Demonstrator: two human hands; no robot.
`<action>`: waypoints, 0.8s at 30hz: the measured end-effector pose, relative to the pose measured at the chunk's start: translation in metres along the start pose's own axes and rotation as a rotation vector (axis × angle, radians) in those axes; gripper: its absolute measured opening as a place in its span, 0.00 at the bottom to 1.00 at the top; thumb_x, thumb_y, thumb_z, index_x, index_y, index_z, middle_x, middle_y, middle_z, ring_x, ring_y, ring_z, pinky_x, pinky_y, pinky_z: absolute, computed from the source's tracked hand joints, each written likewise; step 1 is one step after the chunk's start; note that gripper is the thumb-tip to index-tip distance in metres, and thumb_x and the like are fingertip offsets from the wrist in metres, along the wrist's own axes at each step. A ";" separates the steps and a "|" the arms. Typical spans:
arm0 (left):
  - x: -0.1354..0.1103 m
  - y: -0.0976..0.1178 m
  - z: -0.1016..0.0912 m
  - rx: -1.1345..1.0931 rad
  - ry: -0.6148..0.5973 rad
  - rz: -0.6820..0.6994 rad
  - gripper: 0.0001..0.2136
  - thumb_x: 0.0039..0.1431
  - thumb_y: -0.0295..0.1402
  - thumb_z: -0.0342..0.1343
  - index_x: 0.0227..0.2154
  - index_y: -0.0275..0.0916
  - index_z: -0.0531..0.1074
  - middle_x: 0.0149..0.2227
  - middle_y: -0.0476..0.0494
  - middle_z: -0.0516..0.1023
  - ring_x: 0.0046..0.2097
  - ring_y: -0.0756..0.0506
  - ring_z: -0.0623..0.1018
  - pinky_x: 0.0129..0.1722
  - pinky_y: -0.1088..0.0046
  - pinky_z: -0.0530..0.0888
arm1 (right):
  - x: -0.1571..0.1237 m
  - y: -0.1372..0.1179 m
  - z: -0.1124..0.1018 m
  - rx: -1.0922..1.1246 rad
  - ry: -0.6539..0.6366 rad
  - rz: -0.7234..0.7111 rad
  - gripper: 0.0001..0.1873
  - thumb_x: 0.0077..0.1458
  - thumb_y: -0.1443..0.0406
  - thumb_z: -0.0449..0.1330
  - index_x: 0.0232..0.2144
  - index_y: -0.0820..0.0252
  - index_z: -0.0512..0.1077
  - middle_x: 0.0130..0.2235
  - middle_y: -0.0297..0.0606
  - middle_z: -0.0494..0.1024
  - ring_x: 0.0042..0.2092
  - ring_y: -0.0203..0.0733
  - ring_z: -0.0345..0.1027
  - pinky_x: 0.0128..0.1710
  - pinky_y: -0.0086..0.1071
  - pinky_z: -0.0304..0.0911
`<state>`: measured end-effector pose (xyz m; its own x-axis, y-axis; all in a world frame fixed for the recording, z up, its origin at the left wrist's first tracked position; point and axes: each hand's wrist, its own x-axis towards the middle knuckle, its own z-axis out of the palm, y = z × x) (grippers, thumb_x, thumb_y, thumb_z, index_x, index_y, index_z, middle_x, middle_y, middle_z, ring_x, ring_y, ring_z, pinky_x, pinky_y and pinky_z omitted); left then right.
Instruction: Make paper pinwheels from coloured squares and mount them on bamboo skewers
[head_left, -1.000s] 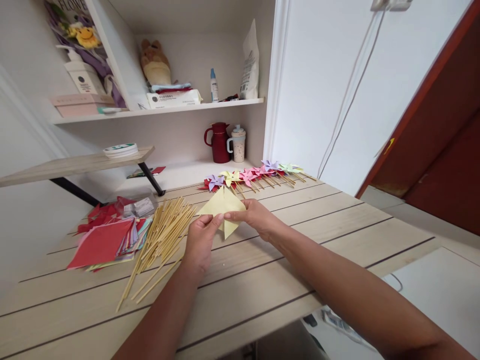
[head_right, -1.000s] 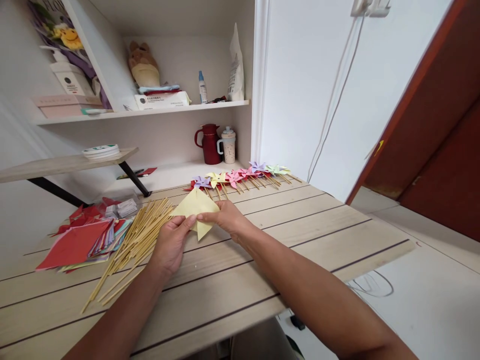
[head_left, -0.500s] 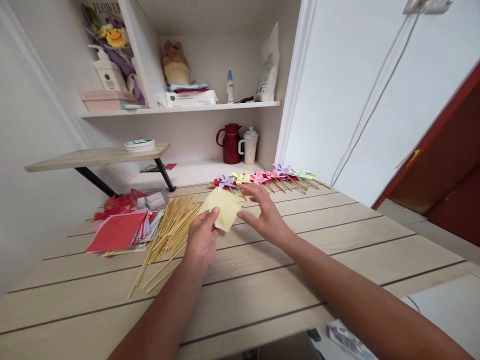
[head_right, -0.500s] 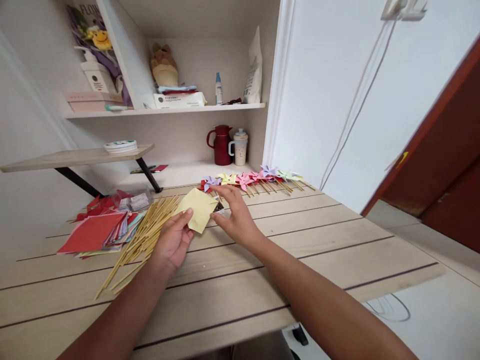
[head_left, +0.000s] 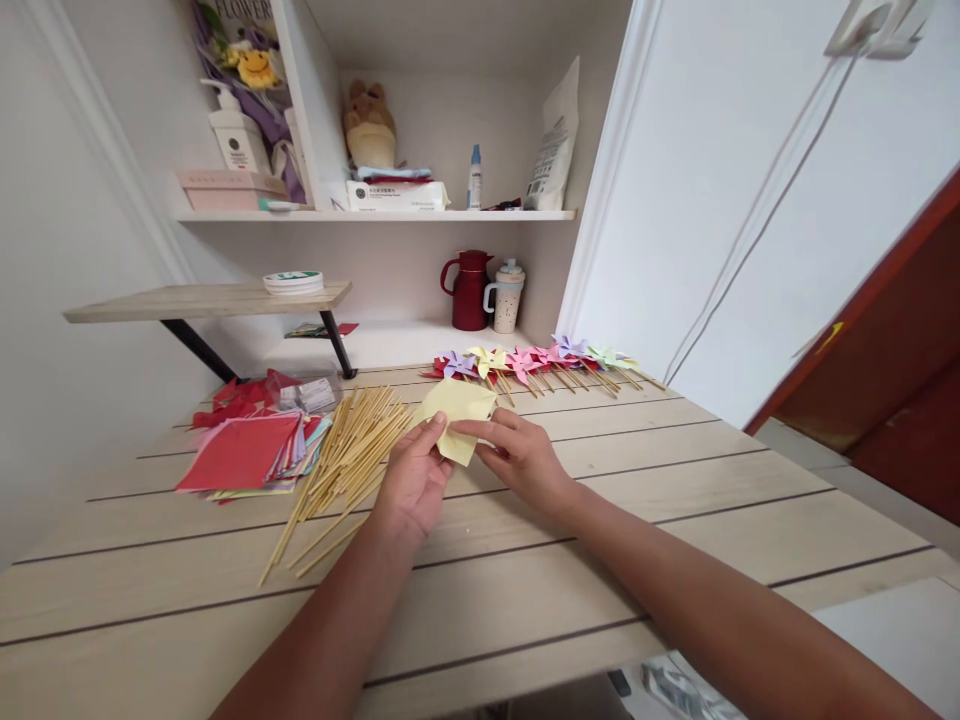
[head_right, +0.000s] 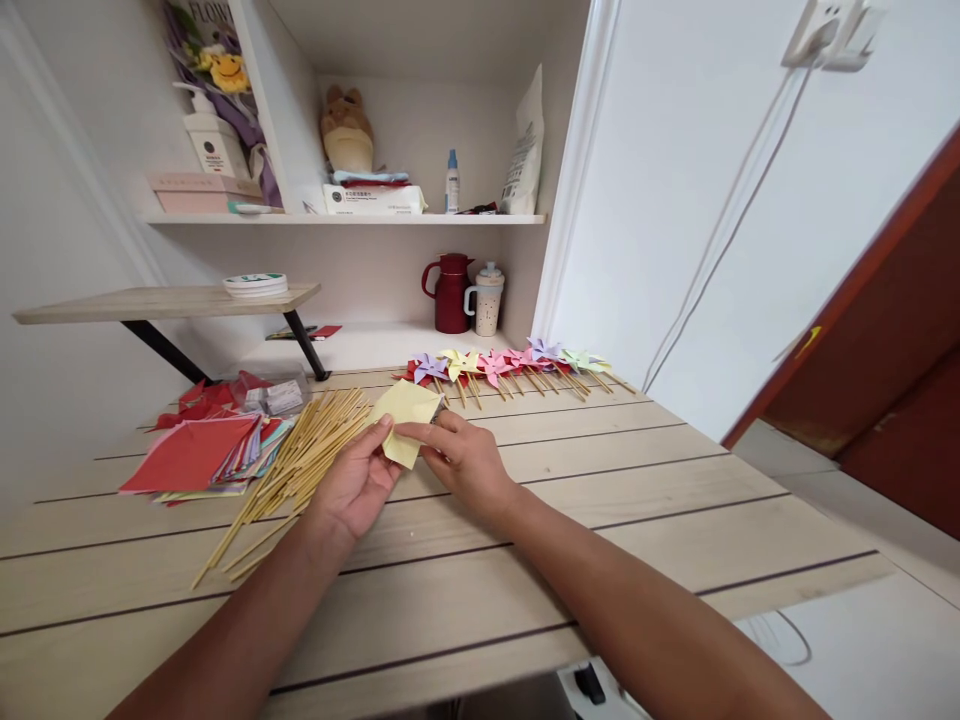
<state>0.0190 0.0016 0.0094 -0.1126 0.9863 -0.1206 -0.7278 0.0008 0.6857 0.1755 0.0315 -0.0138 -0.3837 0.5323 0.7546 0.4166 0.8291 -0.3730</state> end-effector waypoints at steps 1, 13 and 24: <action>0.000 0.000 -0.001 0.001 0.000 0.004 0.09 0.56 0.27 0.66 0.41 0.36 0.81 0.45 0.39 0.84 0.43 0.48 0.82 0.41 0.75 0.78 | 0.000 0.000 0.000 0.007 0.011 -0.007 0.18 0.62 0.71 0.57 0.49 0.50 0.80 0.32 0.35 0.69 0.31 0.37 0.65 0.32 0.29 0.64; -0.001 -0.005 -0.003 0.100 -0.034 0.066 0.13 0.45 0.33 0.74 0.35 0.36 0.81 0.41 0.41 0.84 0.37 0.49 0.80 0.36 0.76 0.73 | 0.009 -0.010 -0.005 0.213 0.078 0.197 0.13 0.59 0.54 0.66 0.29 0.55 0.81 0.26 0.36 0.73 0.28 0.40 0.64 0.30 0.33 0.62; -0.003 -0.008 0.001 0.296 0.018 0.183 0.16 0.36 0.38 0.77 0.29 0.36 0.82 0.33 0.44 0.83 0.34 0.50 0.77 0.34 0.75 0.70 | 0.015 -0.014 -0.009 0.308 0.152 0.415 0.14 0.54 0.56 0.69 0.22 0.57 0.76 0.25 0.35 0.77 0.29 0.40 0.67 0.31 0.33 0.61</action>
<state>0.0253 -0.0014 0.0052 -0.2368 0.9715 0.0126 -0.4674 -0.1253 0.8751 0.1714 0.0262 0.0083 -0.1048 0.8143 0.5710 0.2385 0.5779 -0.7804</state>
